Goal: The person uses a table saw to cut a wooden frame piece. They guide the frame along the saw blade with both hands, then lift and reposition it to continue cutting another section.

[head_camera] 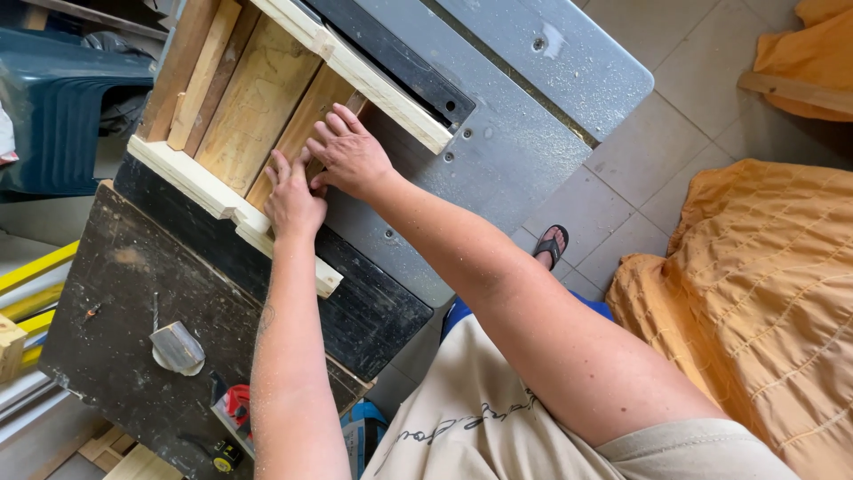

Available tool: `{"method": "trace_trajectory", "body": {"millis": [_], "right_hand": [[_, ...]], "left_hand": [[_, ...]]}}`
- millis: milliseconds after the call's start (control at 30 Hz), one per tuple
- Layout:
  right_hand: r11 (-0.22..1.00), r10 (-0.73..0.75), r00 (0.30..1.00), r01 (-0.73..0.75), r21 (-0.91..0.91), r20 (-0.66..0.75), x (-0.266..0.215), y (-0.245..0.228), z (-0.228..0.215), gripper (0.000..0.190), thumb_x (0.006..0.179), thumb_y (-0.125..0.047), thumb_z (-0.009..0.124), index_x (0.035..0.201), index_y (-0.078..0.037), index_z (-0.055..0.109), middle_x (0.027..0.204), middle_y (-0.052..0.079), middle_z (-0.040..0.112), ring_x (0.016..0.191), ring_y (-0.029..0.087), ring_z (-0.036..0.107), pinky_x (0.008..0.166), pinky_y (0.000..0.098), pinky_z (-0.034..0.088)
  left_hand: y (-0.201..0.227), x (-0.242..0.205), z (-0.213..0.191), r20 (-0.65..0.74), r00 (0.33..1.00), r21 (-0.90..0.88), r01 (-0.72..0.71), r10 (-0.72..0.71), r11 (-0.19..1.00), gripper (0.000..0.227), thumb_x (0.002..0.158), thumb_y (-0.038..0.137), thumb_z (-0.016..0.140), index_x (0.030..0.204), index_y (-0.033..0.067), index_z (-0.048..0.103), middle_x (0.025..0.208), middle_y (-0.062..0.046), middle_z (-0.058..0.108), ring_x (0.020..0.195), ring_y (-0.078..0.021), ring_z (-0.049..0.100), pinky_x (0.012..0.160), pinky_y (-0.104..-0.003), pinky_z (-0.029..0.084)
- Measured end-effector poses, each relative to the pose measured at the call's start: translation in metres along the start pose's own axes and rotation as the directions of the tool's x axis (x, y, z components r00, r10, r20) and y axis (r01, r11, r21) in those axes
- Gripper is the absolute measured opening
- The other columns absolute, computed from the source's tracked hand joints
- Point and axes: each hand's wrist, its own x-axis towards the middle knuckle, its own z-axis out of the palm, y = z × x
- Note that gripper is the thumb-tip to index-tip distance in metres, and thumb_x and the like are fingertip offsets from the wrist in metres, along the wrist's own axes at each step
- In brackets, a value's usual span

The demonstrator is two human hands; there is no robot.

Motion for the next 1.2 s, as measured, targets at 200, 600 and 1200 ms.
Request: {"method": "trace_trajectory", "body": {"millis": [200, 600, 1200], "right_hand": [[1.0, -0.001, 1.0, 0.001, 0.017, -0.022, 0.005, 0.001, -0.002, 0.071, 0.072, -0.079, 0.073, 0.107, -0.019, 0.058, 0.116, 0.005, 0.054, 0.134, 0.027, 0.044, 0.134, 0.0483, 0.005], [0.999, -0.015, 0.998, 0.017, 0.034, -0.057, 0.016, 0.001, 0.001, 0.071, 0.071, -0.077, 0.074, 0.107, -0.018, 0.059, 0.115, 0.006, 0.053, 0.133, 0.027, 0.044, 0.133, 0.049, 0.005], [0.997, -0.068, 0.996, 0.071, -0.045, 0.066, 0.036, 0.004, -0.009, 0.068, 0.091, -0.081, 0.061, 0.118, -0.019, 0.063, 0.12, 0.006, 0.056, 0.134, 0.032, 0.045, 0.129, 0.0491, 0.007]], "left_hand": [[-0.001, 0.006, -0.003, 0.007, 1.0, -0.003, 0.01, -0.01, 1.0, 0.063, 0.096, 0.034, 0.074, 0.153, 0.0338, 0.049, 0.177, -0.009, 0.019, 0.157, -0.0449, 0.03, 0.111, -0.073, 0.044], [-0.003, 0.01, -0.012, -0.006, 1.0, -0.008, 0.004, -0.004, 1.0, 0.069, 0.096, 0.031, 0.077, 0.158, 0.0361, 0.046, 0.176, -0.01, 0.021, 0.156, -0.0451, 0.031, 0.111, -0.074, 0.044], [0.009, 0.013, -0.041, -0.021, 0.999, -0.013, -0.04, 0.039, 0.999, 0.065, 0.099, 0.017, 0.069, 0.157, 0.0293, 0.045, 0.172, -0.022, 0.022, 0.153, -0.0537, 0.029, 0.1, -0.072, 0.047]]}}
